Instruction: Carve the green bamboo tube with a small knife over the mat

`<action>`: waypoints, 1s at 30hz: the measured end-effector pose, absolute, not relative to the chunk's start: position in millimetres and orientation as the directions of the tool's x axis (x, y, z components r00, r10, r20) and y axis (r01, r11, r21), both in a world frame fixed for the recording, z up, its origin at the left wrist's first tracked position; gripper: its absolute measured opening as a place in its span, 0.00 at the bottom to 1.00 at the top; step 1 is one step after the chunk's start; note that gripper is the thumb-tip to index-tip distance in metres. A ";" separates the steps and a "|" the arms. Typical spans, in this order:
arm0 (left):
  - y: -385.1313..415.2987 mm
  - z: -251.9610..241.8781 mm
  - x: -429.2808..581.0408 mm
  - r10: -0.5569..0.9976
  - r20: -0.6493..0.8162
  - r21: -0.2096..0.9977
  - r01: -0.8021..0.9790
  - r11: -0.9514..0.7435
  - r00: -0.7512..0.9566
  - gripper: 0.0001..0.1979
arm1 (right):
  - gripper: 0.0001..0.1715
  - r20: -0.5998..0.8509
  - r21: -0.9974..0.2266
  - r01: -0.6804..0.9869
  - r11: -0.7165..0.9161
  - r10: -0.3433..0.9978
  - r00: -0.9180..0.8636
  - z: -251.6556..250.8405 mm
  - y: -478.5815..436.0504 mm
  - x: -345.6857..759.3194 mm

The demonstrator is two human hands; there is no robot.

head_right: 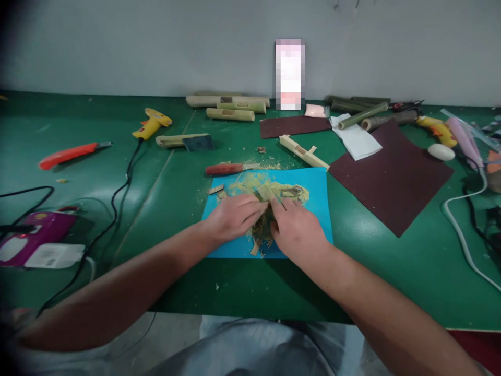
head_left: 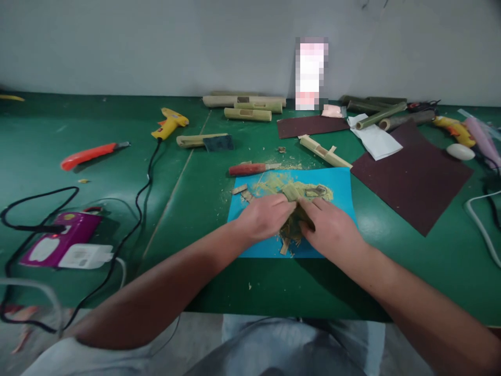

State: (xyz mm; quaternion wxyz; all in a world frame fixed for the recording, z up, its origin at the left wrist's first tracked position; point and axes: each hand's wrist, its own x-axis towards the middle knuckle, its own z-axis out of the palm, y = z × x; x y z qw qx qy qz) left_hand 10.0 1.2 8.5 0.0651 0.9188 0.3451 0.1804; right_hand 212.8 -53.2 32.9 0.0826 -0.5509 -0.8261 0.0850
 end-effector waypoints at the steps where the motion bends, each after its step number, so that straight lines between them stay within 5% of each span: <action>1: 1.7 8.1 10.0 0.658 0.321 0.233 0.617 -0.752 0.681 0.21 | 0.29 0.046 -0.232 0.897 0.375 0.926 -0.375 32.6 -53.1 212.9; 10: 7.5 2.6 8.5 0.641 0.389 0.175 0.630 -0.756 0.662 0.20 | 0.30 0.041 -0.233 0.900 0.368 0.929 -0.368 32.1 -53.2 213.4; 20: 15.5 1.8 4.2 0.641 0.538 0.325 0.566 -0.757 0.547 0.14 | 0.29 -0.027 -0.167 0.914 0.371 0.925 -0.380 43.4 -57.0 209.7; 30: 12.8 2.2 8.9 0.671 0.432 0.326 0.589 -0.739 0.603 0.17 | 0.30 -0.004 -0.215 0.894 0.393 0.915 -0.403 38.0 -55.6 211.3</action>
